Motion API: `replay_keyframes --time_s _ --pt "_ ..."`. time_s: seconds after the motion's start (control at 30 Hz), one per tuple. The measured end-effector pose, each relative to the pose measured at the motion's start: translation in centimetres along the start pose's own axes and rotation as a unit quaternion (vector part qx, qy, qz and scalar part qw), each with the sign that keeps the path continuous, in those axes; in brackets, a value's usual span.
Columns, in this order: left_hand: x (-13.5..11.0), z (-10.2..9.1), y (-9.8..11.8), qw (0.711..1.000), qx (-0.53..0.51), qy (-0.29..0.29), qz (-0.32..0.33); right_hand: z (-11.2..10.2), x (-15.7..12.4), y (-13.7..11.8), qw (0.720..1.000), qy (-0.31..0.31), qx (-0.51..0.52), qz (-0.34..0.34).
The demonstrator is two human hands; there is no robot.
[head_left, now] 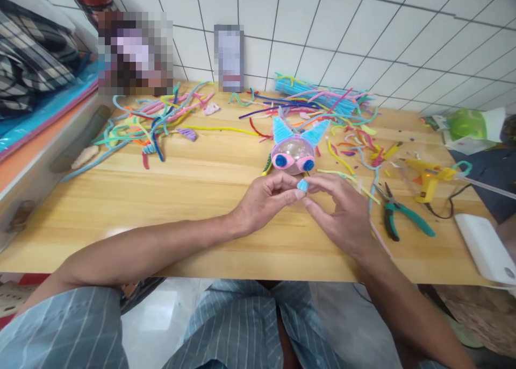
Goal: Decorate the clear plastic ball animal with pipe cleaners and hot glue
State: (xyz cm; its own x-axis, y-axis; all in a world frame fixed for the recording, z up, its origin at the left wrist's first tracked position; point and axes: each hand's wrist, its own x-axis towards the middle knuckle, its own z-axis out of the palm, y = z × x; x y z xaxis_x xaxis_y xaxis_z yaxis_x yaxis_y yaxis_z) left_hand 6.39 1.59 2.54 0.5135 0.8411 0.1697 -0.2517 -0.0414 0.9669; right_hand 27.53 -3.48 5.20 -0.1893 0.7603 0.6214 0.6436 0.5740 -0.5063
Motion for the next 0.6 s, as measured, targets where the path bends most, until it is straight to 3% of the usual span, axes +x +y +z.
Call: replay_keyframes --time_s 0.2,0.43,0.5,0.6 --pt "0.5 0.1 0.7 0.997 -0.057 -0.004 -0.045 -0.2 0.3 1.0 0.989 0.015 -0.105 -0.107" --pt "0.1 0.3 2.3 0.998 -0.023 -0.006 -0.060 -0.2 1.1 0.2 0.988 0.037 -0.110 -0.100" --pt "-0.1 -0.3 2.2 0.998 0.062 0.014 -0.020 -0.3 1.5 0.2 0.988 0.043 -0.116 -0.090" --pt "-0.1 -2.0 1.1 0.962 0.226 0.079 0.129 -0.5 2.3 0.3 0.985 0.063 -0.138 -0.078"
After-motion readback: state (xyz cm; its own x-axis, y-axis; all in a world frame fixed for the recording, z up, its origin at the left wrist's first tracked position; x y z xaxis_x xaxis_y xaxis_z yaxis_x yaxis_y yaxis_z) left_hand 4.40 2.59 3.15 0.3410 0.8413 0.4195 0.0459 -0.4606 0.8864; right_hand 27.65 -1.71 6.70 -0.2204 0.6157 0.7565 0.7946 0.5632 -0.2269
